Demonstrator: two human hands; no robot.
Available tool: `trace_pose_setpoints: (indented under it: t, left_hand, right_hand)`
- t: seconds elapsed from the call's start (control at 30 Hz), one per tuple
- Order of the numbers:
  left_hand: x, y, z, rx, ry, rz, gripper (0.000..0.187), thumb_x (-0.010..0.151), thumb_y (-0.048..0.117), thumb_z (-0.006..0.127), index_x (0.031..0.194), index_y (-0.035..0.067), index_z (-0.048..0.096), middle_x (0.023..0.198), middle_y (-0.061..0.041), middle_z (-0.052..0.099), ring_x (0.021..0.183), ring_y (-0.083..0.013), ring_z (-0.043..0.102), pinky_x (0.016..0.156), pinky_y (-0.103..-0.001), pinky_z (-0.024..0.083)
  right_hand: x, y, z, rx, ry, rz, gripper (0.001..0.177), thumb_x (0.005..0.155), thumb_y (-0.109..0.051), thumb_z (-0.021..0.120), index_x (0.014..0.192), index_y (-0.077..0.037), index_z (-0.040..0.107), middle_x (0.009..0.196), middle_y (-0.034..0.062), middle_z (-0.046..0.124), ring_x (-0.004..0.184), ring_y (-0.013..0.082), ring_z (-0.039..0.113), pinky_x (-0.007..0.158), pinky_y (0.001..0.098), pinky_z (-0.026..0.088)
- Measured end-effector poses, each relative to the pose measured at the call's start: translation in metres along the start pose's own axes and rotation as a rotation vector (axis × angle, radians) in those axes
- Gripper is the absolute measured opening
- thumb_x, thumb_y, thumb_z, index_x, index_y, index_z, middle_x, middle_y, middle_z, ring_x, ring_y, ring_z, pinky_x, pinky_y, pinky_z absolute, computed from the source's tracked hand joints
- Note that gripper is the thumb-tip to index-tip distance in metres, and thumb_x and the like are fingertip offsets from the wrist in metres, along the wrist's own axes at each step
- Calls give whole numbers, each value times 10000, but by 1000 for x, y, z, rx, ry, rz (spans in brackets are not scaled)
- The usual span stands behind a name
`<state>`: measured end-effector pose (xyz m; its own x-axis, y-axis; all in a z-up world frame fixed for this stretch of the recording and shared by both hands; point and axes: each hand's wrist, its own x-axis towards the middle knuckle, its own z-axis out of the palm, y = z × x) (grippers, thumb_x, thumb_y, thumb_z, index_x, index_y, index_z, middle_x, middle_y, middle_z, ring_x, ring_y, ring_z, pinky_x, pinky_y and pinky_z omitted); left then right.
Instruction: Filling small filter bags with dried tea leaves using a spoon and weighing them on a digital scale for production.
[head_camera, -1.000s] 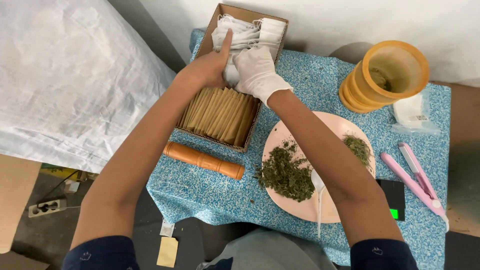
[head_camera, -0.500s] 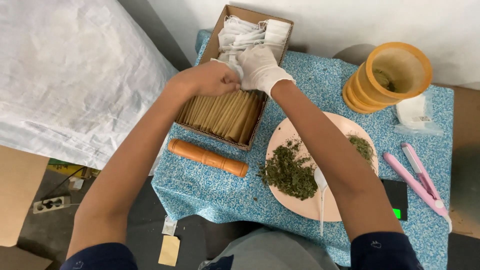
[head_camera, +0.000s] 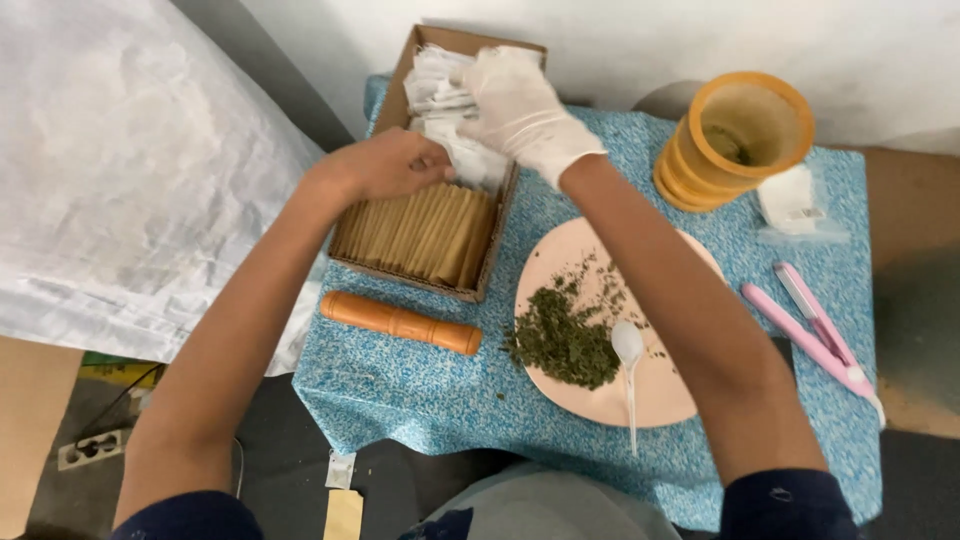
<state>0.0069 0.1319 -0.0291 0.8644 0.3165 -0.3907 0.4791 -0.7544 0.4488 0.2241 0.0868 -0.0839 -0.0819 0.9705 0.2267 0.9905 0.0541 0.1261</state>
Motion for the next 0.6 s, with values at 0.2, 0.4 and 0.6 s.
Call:
trace_pose_setpoints:
  t: [0.2,0.4,0.6]
  left_hand:
    - [15,46,-15,324,28,3,299,1148,304,587,1179,58,755,1175,-184,785,1022,-402,732,776,-539,531]
    - [11,209,-13,356,6,511,224,1126,273,596,1147,56,649,1016,-170,735,958,-379,688,747,-556,474]
    - [191,310,144,211,207,928,148,1001,158,571,1004,39,660,978,-276,739,950,-543,743,780,-619,603]
  right_hand:
    - [-164,17,-177,706,26,-64,352,1063,-241,679,1408,-181,712,1178,47,749,1071,260,657,990,437,456]
    - [-326,77,-212,654,-426,768,327,984,-339,713,1222,-176,867,1321,-4,836,1236,158,739,1095,351,518]
    - [-443,186,-51,393,164,969,270,906,-354,938,1159,-288,869,1186,1,790,1028,195,736,863,344,590]
